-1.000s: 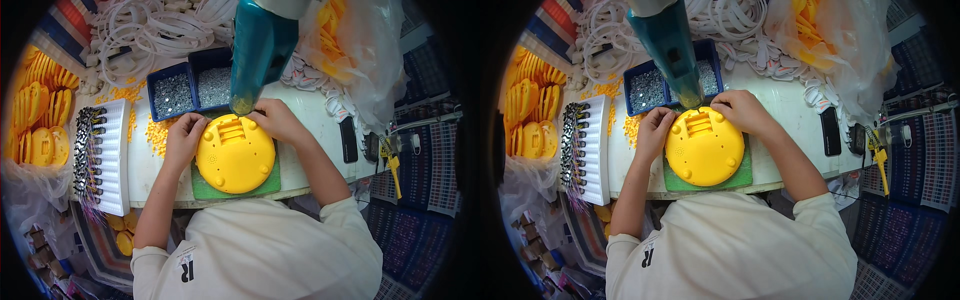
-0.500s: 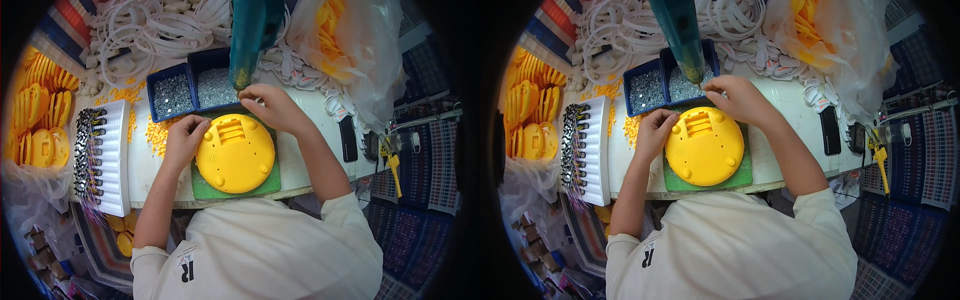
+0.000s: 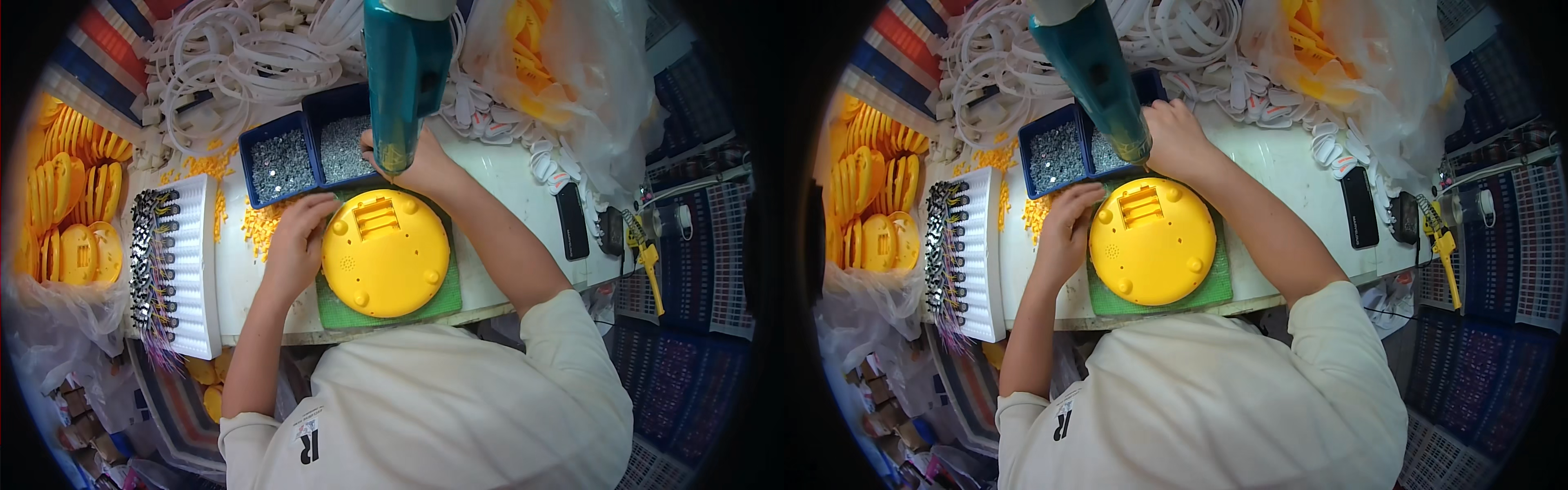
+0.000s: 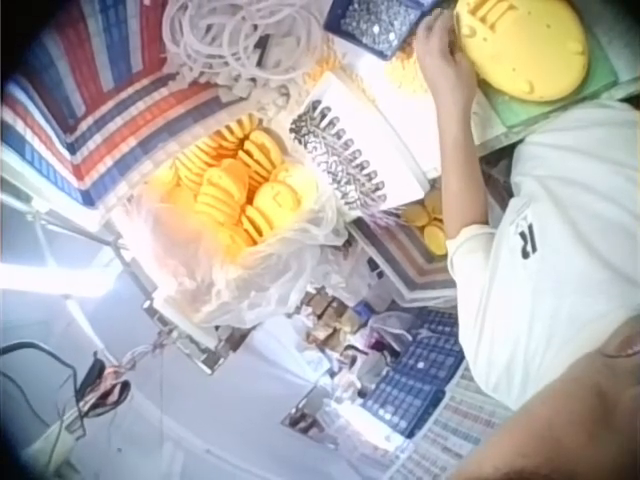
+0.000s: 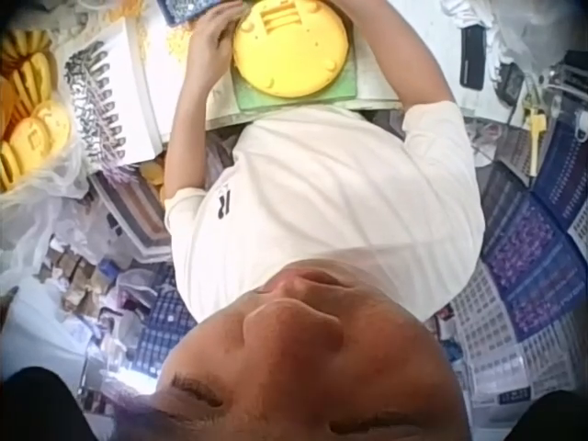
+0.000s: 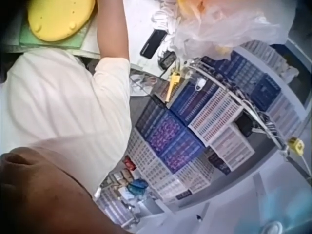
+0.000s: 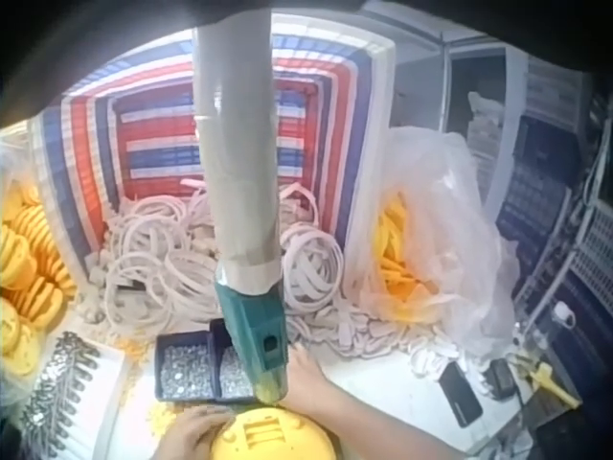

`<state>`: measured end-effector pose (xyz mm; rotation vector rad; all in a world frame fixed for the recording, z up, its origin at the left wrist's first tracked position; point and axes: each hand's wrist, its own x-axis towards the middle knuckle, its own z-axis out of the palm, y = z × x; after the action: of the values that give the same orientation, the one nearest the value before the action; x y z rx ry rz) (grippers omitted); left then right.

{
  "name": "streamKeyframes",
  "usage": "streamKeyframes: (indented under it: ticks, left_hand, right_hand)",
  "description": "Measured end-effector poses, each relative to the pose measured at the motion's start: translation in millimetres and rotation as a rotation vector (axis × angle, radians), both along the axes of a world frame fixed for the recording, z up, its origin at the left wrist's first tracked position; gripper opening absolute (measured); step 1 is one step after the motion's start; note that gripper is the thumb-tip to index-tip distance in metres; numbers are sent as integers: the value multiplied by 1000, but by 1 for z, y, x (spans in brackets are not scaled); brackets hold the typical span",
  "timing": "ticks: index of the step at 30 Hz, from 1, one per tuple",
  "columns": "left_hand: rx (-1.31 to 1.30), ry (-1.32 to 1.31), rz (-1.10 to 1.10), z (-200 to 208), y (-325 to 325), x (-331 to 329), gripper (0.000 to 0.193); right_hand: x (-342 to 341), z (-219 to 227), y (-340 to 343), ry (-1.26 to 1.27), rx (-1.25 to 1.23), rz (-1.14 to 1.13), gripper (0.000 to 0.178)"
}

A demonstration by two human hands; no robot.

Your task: Assemble yellow plastic toy components using a glue gun and manual assembly techniques.

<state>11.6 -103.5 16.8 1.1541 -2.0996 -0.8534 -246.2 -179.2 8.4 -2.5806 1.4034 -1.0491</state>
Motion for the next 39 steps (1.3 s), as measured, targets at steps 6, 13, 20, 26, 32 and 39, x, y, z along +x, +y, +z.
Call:
streamKeyframes:
  ticks: [6, 13, 20, 26, 32, 39]
  left_hand:
    - [-349, -60, 178, 24, -49, -17, 21]
    - [-524, -467, 175, -1, -87, -27, 17]
    - [-479, -298, 175, -6, -79, -30, 12]
    - [-507, -191, 188, -1, -72, -37, 11]
    - [-4, -73, 248, 21, -39, -41, 10]
    - [30, 169, 309, -12, 15, 11, 12]
  right_hand:
    - [-5, 0, 2, -202, 289, 4, 20]
    - [-7, 41, 43, -198, 328, -199, 12]
    - [-59, 20, 139, -485, 451, -345, 8]
    - [-32, -2, 188, -703, 575, -424, 10]
    - [-24, -3, 188, -596, 444, -454, 12]
    - [-47, 2, 171, -563, 358, -415, 14]
